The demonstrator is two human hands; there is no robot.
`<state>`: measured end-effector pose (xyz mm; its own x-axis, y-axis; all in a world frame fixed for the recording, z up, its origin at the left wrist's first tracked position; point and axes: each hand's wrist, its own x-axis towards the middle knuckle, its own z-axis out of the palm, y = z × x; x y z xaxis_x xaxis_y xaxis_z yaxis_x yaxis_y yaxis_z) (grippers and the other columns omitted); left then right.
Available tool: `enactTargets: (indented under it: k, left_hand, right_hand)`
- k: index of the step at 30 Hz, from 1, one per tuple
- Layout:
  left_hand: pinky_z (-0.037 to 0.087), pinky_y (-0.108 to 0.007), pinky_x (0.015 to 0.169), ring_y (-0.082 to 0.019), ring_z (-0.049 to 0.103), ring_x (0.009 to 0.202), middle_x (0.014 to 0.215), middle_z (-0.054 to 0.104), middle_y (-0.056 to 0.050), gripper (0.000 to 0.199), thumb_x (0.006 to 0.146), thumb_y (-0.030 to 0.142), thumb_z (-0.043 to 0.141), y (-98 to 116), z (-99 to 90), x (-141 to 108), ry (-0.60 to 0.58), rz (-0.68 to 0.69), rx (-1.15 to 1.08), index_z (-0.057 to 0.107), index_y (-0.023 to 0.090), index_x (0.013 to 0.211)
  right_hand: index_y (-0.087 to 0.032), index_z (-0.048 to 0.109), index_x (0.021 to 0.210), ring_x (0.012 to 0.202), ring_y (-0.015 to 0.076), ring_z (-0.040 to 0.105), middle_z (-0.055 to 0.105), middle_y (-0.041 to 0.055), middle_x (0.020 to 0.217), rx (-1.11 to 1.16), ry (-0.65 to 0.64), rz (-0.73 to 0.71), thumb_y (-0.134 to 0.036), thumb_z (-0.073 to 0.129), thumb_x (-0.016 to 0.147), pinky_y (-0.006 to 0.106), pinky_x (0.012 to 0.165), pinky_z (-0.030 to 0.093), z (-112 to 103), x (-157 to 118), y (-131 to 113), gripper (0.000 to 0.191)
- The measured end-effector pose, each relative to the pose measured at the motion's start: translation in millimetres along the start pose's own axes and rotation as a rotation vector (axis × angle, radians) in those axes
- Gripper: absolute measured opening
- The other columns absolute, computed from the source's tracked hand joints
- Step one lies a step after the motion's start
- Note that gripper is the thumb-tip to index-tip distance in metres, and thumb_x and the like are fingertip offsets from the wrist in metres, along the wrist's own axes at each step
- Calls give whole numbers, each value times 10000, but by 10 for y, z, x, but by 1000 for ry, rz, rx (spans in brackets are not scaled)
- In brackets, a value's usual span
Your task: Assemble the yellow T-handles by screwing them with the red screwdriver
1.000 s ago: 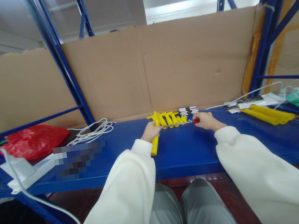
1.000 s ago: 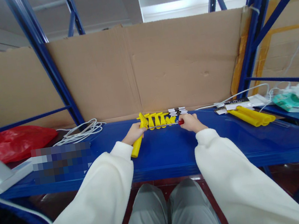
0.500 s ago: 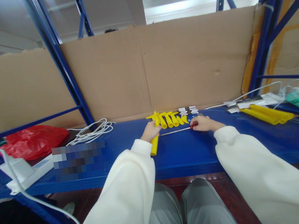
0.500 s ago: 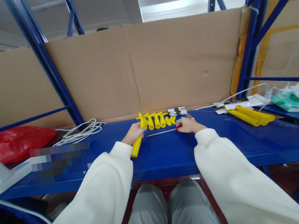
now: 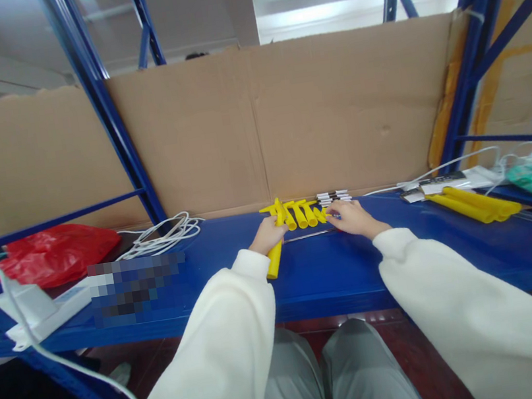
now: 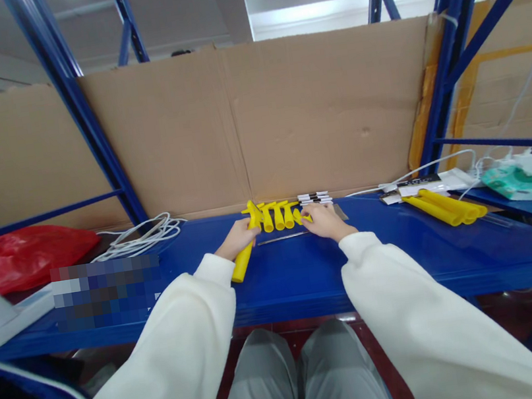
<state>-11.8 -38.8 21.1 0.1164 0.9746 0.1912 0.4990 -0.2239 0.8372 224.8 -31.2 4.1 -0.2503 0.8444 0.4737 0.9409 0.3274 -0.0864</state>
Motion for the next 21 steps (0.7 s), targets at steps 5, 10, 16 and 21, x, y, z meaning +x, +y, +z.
enactTargets:
  k: [5, 10, 16, 21]
  left_hand:
    - [393, -206, 485, -121, 515, 421, 409, 481, 59, 138, 744, 45, 524, -10, 8, 20, -40, 41, -7, 615, 136, 695]
    - [368, -201, 464, -107, 489, 399, 416, 483, 63, 149, 754, 45, 537, -28, 33, 28, -85, 77, -44, 566, 159, 663]
    - [354, -197, 441, -102, 474, 382, 414, 472, 70, 164, 757, 34, 541, -17, 56, 10, -128, 81, -74, 546, 168, 663]
    - [343, -192, 432, -96, 462, 373, 403, 475, 62, 204, 770, 29, 533, -9, 52, 7, -144, 78, -64, 526, 171, 624]
  right_hand:
    - [-160, 669, 1094, 1121, 286, 613, 705, 165, 1179, -11, 31, -229, -297, 456, 981, 463, 1011, 336, 84, 153, -405, 278]
    - [-159, 645, 1063, 1109, 271, 607, 708, 161, 1145, -29, 82, -294, -248, 384, 1009, 457, 1029, 295, 206, 353, -593, 280]
    - [-151, 636, 983, 1041, 258, 615, 714, 152, 1037, -11, 100, -308, -166, 349, 993, 438, 1017, 285, 284, 386, -566, 288]
    - [-155, 626, 983, 1018, 262, 612, 707, 148, 1036, 16, 75, -299, -156, 413, 954, 414, 961, 314, 300, 365, -538, 216]
